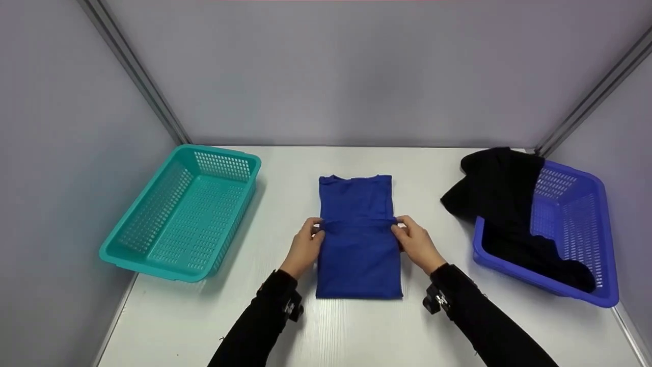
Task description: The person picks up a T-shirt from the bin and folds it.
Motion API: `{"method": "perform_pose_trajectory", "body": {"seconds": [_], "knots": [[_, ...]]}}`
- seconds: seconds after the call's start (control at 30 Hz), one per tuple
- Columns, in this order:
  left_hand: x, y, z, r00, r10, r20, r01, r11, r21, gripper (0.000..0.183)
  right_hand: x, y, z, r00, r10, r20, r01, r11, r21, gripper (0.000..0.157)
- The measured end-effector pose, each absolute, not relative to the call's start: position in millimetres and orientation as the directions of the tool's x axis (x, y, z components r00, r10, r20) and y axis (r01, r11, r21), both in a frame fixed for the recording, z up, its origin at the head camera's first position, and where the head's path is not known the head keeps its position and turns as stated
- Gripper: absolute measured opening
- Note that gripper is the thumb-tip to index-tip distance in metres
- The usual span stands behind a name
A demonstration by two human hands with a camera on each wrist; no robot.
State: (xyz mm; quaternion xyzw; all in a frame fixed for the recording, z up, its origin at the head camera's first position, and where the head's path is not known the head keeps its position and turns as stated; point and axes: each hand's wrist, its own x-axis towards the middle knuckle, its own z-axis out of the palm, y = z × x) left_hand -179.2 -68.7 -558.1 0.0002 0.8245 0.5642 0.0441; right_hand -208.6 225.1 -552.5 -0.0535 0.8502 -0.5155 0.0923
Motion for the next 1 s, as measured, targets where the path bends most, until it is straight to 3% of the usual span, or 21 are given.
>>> {"method": "perform_pose_trajectory", "body": {"seconds": [0.2, 0.37, 0.5, 0.63, 0.7, 0.87, 1.0], "knots": [[-171.3, -73.4, -576.0, -0.995, 0.101, 0.009, 0.061, 0.523, 0.85, 0.047, -200.9, 231.0, -565.7, -0.983, -0.181, -0.016, -0.098, 0.602, -0.792, 0.033], [-149.0, -79.4, -584.9, -0.968, 0.232, 0.094, 0.234, 0.707, 0.667, 0.046, -179.6, 237.3, -576.6, -0.94, -0.326, 0.098, -0.31, 0.7, -0.643, 0.037], [-131.4, -83.2, -590.7, -0.906, 0.397, 0.145, 0.418, 0.789, 0.45, 0.045, -161.5, 243.6, -585.9, -0.822, -0.53, 0.21, -0.568, 0.728, -0.384, 0.048], [-120.5, -88.9, -599.3, -0.841, 0.512, 0.173, 0.541, 0.795, 0.275, 0.039, -148.8, 251.0, -596.4, -0.701, -0.656, 0.281, -0.706, 0.695, -0.137, 0.061], [-117.0, -91.9, -602.4, -0.817, 0.544, 0.189, 0.575, 0.789, 0.216, 0.032, -144.5, 254.3, -600.5, -0.658, -0.694, 0.292, -0.739, 0.67, -0.075, 0.062], [-109.0, -99.2, -604.1, -0.747, 0.618, 0.244, 0.658, 0.739, 0.141, 0.017, -137.3, 262.2, -606.3, -0.535, -0.789, 0.302, -0.828, 0.561, -0.001, 0.042], [-105.4, -103.8, -606.2, -0.705, 0.658, 0.263, 0.703, 0.697, 0.141, 0.017, -131.3, 267.3, -607.8, -0.511, -0.822, 0.25, -0.851, 0.525, -0.013, 0.043]]}}
